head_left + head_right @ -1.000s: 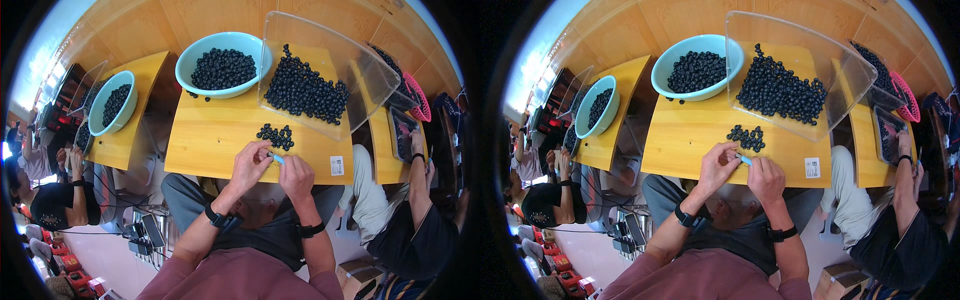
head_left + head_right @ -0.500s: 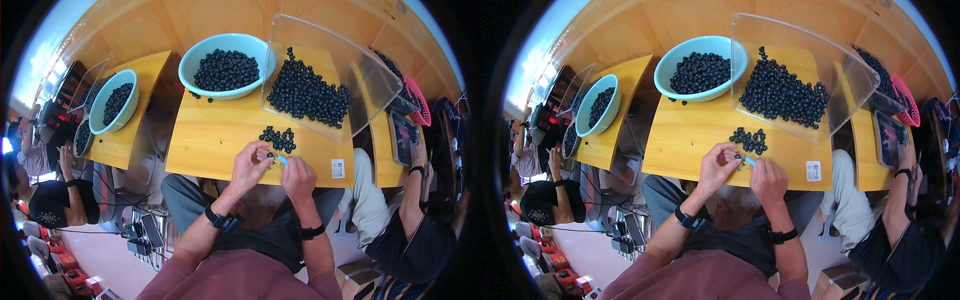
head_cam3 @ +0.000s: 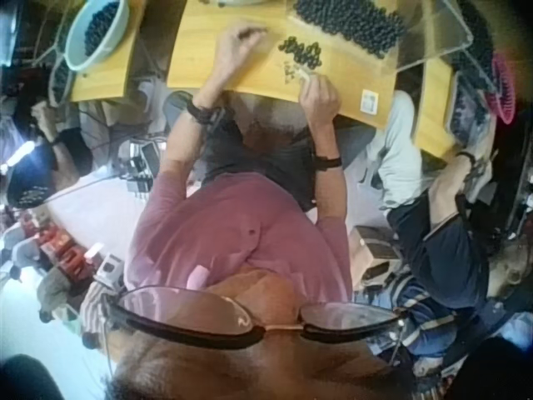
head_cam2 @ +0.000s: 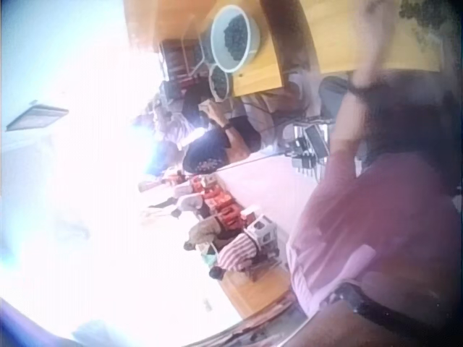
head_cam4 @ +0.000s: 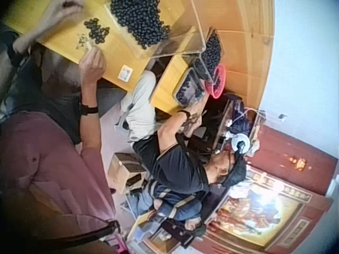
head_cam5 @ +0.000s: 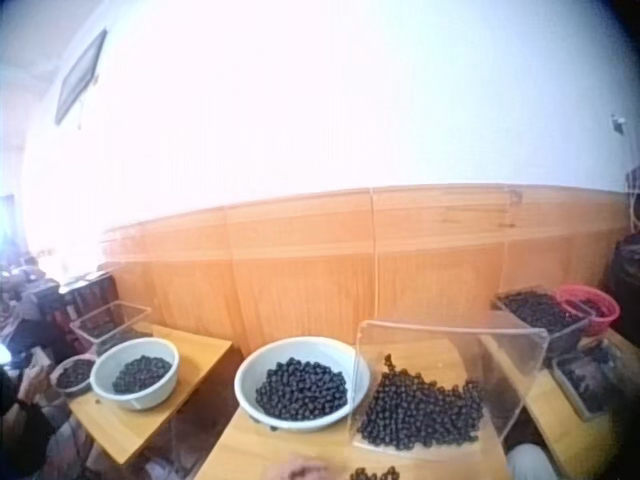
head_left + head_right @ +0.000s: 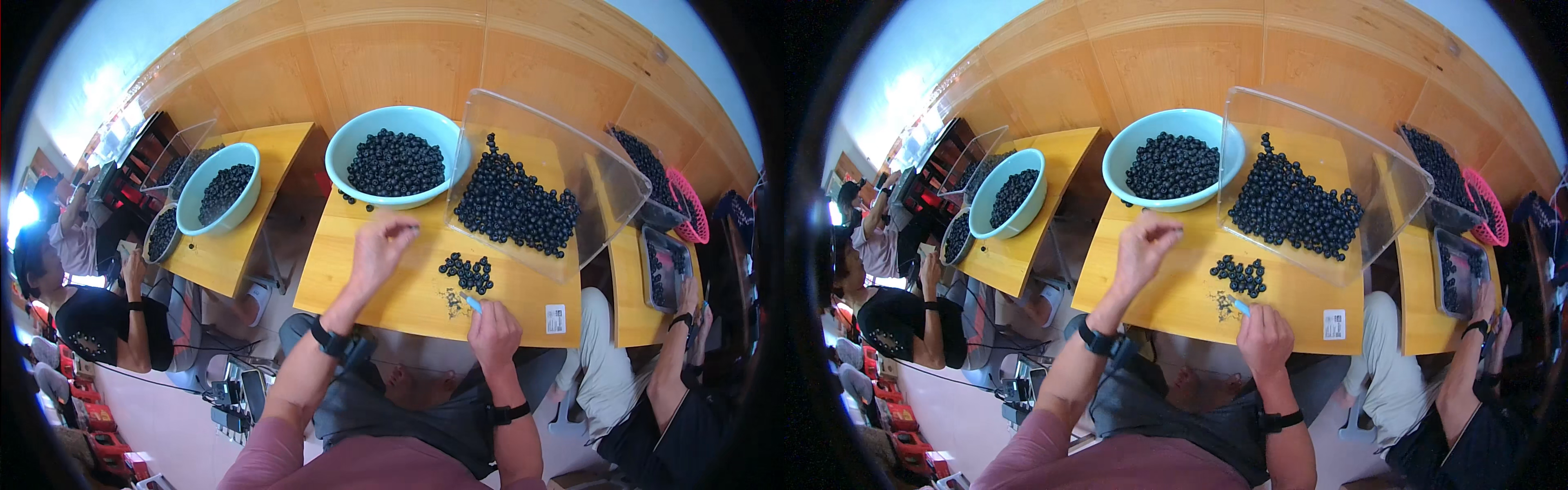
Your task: Sorting and cleaning small round black objects, possibly fruit or rubber components, at a workstation in a manufacturing environment.
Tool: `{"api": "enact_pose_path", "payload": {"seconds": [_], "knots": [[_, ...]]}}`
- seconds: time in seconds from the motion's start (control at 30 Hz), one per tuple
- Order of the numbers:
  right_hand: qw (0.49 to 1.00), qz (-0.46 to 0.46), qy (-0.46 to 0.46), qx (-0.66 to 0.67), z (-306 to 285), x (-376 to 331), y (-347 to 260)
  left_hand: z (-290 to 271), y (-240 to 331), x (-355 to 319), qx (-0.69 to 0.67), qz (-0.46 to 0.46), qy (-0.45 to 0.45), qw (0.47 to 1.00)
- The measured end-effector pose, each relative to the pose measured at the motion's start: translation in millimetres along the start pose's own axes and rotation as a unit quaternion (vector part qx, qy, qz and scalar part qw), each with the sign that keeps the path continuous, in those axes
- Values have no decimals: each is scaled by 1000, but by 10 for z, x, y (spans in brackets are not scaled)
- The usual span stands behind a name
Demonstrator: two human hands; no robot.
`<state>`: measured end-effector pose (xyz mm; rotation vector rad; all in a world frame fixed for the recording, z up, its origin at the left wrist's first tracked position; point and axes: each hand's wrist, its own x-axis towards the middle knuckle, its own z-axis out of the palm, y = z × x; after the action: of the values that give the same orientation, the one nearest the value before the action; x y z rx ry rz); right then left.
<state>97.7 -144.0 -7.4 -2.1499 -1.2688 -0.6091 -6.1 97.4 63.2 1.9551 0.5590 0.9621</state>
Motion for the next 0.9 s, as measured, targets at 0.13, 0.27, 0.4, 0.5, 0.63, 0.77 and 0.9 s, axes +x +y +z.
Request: {"api": "enact_pose_path", "payload": {"seconds": [0.13,0.27,0.4,0.5,0.63,0.77,0.9], "knots": [[1000,10,-8,10,25,-3,43,-163,65,645,61,58,60,995],[1000,8,-5,10,8,12,17,-148,3,861,128,135,110,976],[1000,16,-10,-1,9,-10,5,81,-68,434,145,168,-45,974],[1000,14,-12,5,15,-10,7,292,-51,-5,182,89,-145,968],[1000,10,-10,3,-23,33,-7,440,-78,-276,197,18,-189,962],[1000,6,-10,5,-3,24,10,515,-147,-369,201,8,-128,971],[1000,6,-12,6,5,22,17,515,30,-498,111,-61,-87,988]]}}
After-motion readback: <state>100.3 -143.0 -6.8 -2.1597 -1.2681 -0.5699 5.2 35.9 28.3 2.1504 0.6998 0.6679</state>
